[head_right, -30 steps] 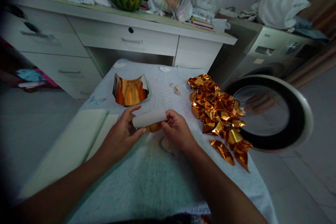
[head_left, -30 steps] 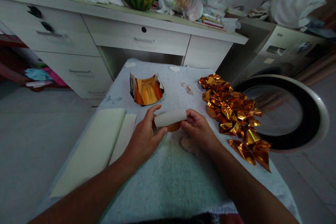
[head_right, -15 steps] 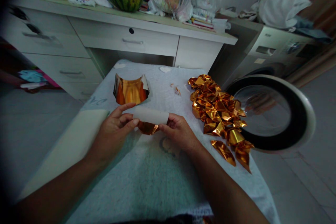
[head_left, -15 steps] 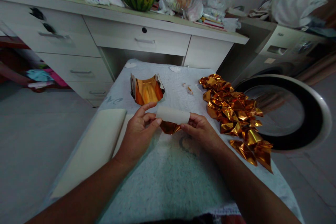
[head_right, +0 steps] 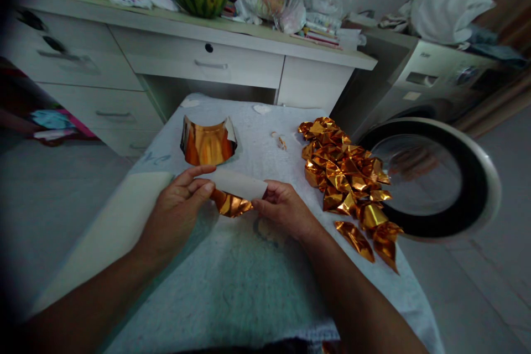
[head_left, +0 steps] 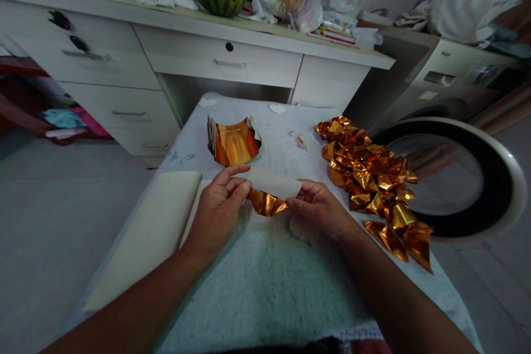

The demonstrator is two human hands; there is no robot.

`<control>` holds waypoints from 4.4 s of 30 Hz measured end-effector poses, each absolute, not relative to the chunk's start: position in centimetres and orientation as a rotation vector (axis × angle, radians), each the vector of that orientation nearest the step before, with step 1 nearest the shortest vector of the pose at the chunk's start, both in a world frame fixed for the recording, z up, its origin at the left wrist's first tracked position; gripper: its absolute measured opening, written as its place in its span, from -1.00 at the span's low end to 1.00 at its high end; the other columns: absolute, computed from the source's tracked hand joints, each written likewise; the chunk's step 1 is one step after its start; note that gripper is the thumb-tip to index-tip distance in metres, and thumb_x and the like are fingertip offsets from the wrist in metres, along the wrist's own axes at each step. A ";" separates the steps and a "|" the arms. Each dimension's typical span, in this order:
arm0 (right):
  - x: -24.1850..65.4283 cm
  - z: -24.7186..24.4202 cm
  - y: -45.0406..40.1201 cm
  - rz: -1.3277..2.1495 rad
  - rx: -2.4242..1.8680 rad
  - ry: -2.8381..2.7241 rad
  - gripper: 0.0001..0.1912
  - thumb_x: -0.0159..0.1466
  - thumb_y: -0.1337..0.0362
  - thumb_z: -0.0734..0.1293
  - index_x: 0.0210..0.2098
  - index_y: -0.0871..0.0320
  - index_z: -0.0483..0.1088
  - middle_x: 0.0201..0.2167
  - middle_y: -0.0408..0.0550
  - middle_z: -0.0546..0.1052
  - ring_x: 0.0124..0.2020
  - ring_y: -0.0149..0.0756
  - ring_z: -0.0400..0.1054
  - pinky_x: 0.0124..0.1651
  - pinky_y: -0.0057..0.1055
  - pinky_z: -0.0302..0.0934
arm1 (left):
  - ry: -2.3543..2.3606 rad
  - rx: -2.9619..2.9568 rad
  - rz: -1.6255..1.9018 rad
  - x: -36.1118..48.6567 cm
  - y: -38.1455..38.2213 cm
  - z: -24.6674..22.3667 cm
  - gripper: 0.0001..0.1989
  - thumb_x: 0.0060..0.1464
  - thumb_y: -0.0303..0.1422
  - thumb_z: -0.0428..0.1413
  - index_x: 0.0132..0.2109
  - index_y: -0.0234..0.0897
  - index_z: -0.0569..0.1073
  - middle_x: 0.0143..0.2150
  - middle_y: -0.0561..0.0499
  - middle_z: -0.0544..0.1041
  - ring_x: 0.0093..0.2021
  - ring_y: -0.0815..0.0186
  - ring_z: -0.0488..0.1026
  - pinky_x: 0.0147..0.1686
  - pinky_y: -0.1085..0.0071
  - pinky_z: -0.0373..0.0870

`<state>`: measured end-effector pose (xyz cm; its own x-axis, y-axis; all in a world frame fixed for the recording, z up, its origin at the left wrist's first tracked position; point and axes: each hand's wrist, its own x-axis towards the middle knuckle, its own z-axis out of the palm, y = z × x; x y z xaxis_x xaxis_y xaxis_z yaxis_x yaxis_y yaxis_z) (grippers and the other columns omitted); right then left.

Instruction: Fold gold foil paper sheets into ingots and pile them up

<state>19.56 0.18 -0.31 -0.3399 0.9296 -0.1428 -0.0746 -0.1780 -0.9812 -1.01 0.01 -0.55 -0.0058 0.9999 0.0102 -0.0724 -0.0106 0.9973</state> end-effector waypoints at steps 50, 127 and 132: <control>18.8 -1.3 -0.7 0.450 -1.110 -2.238 -0.72 0.05 0.59 0.23 -0.35 0.11 0.40 -0.25 -0.09 0.31 -0.16 -0.26 0.19 -0.15 -0.35 0.13 | 1.263 1.977 0.952 -1.0 0.3 -1.7 -0.64 0.08 -0.53 -0.04 0.00 -0.22 0.45 0.04 -0.05 0.41 0.08 0.22 0.36 0.14 0.19 0.29; 15.8 -2.2 0.1 0.531 -1.487 -2.210 -0.90 0.18 0.40 0.33 -0.35 0.14 0.31 -0.29 -0.07 0.36 -0.20 -0.24 0.25 -0.11 -0.29 0.09 | 1.226 2.239 0.394 -1.6 0.6 -0.8 -0.81 0.15 -0.52 -0.07 -0.17 -0.24 0.39 -0.23 0.00 0.34 -0.23 0.29 0.39 -0.18 0.35 0.34; 15.7 -2.2 0.1 0.514 -1.483 -2.221 -0.91 0.19 0.39 0.32 -0.36 0.13 0.28 -0.29 -0.08 0.35 -0.21 -0.24 0.24 -0.12 -0.30 0.09 | 1.210 2.225 0.388 -1.7 0.6 -0.7 -0.84 0.15 -0.46 -0.02 -0.13 -0.23 0.40 -0.23 0.01 0.34 -0.24 0.28 0.38 -0.22 0.35 0.32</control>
